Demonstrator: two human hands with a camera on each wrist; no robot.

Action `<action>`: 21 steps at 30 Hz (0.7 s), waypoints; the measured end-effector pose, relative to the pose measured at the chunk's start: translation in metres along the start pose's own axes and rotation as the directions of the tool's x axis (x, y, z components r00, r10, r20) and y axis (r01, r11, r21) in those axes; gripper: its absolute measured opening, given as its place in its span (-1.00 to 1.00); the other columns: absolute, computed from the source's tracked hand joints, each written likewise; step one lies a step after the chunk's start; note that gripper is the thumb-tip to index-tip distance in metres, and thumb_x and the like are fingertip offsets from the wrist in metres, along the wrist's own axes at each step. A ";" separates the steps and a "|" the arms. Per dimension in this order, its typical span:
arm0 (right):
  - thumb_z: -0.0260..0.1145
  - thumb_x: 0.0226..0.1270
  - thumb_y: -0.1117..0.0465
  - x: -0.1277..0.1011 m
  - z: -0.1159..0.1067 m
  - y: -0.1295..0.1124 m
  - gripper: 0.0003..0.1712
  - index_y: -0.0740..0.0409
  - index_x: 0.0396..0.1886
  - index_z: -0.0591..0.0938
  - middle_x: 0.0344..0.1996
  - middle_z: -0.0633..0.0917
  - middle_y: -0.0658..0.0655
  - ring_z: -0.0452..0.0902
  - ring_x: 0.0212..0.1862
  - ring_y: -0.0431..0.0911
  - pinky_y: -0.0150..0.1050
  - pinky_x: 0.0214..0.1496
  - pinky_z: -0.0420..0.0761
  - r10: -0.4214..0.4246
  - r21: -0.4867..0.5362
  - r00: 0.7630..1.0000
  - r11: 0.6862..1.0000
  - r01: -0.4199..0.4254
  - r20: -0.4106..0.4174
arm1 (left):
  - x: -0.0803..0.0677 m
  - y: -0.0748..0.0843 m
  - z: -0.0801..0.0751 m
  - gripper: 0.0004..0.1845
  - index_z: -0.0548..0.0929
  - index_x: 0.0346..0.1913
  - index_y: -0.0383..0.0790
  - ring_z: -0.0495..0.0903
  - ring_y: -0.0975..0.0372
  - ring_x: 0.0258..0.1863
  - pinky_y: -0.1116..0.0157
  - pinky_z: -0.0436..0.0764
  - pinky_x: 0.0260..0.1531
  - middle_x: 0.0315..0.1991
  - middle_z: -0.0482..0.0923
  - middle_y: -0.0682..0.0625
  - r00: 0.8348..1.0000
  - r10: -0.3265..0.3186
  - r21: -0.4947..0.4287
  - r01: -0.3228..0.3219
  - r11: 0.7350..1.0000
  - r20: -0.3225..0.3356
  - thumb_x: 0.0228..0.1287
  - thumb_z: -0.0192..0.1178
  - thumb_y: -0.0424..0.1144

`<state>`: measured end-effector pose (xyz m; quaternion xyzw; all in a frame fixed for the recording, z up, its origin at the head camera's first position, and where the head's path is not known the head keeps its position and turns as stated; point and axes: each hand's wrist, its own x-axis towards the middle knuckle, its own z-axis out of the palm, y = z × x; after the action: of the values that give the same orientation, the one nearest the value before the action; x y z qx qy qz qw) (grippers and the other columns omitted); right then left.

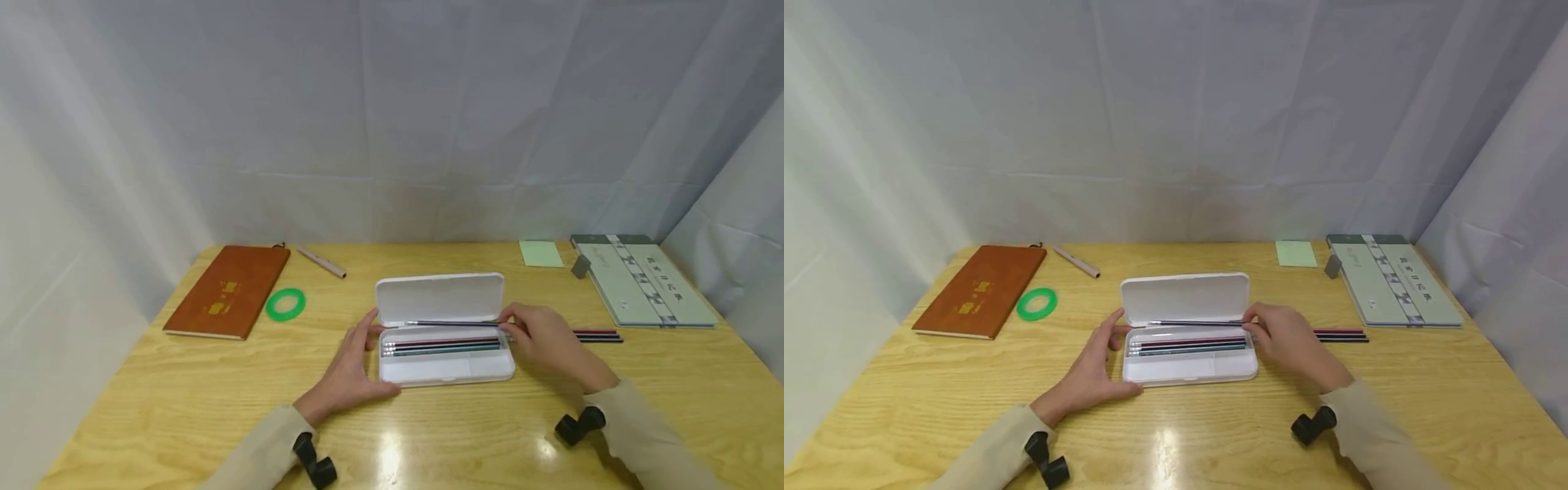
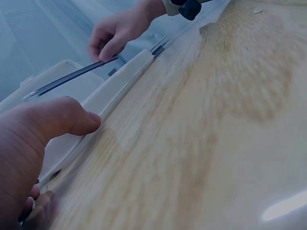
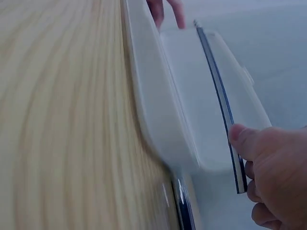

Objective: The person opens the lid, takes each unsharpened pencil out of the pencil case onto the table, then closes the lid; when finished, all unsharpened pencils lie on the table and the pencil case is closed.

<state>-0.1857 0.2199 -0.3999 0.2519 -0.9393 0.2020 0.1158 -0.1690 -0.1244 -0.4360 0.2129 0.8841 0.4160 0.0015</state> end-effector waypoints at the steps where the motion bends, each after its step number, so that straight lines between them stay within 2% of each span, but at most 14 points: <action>1: 0.34 0.25 0.27 -0.006 -0.004 0.005 -0.96 0.10 -0.31 0.65 -0.71 0.37 -0.16 0.14 -0.62 -0.34 -0.40 -0.54 0.23 0.009 -0.011 1.000 1.000 -0.009 -0.028 | 0.000 0.000 0.000 0.32 -0.05 0.53 0.00 0.33 0.22 0.00 0.19 0.41 0.03 0.24 0.37 0.04 1.000 -0.001 -0.004 0.001 1.000 0.003 -0.33 0.59 -0.09; 4: 0.35 0.23 0.27 -0.025 -0.012 0.024 -0.97 0.11 -0.34 0.65 -0.73 0.37 -0.18 0.11 -0.64 -0.36 -0.40 -0.55 0.21 0.041 -0.053 0.996 0.998 -0.045 -0.076 | 0.000 0.001 0.001 0.32 -0.06 0.53 0.02 0.32 0.21 0.00 0.17 0.41 0.03 0.24 0.36 0.04 1.000 -0.007 -0.014 0.007 1.000 0.007 -0.33 0.59 -0.10; 11: 0.30 0.30 0.26 -0.068 -0.031 0.066 -0.96 0.10 -0.36 0.65 -0.66 0.46 -0.19 0.12 -0.61 -0.39 -0.39 -0.55 0.20 0.121 -0.082 0.986 0.988 -0.131 -0.116 | 0.001 0.000 0.000 0.32 -0.05 0.53 0.02 0.33 0.20 0.00 0.15 0.41 0.03 0.24 0.37 0.04 1.000 -0.004 -0.016 0.004 1.000 -0.007 -0.35 0.60 -0.12; 16: 0.33 0.25 0.29 -0.089 -0.042 0.087 -0.95 0.06 -0.37 0.64 -0.67 0.41 -0.21 0.14 -0.60 -0.42 -0.39 -0.54 0.22 0.138 -0.079 0.988 0.987 -0.143 -0.066 | 0.002 -0.001 0.001 0.33 -0.05 0.53 -0.01 0.34 0.20 -0.01 0.17 0.42 0.02 0.23 0.39 0.02 1.000 0.016 -0.009 -0.016 1.000 -0.007 -0.35 0.60 -0.11; 21: 0.39 0.17 0.33 -0.097 -0.045 0.099 -0.87 0.02 -0.39 0.61 -0.69 0.37 -0.22 0.14 -0.60 -0.43 -0.40 -0.55 0.22 0.139 -0.074 0.990 0.987 -0.140 -0.010 | 0.000 -0.001 0.002 0.33 -0.04 0.53 -0.03 0.34 0.20 -0.02 0.17 0.43 0.01 0.23 0.39 0.01 1.000 0.021 -0.010 -0.021 1.000 -0.015 -0.36 0.60 -0.11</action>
<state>-0.1497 0.3591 -0.4223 0.1806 -0.9613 0.1749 0.1128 -0.1691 -0.1235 -0.4373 0.2190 0.8796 0.4221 -0.0083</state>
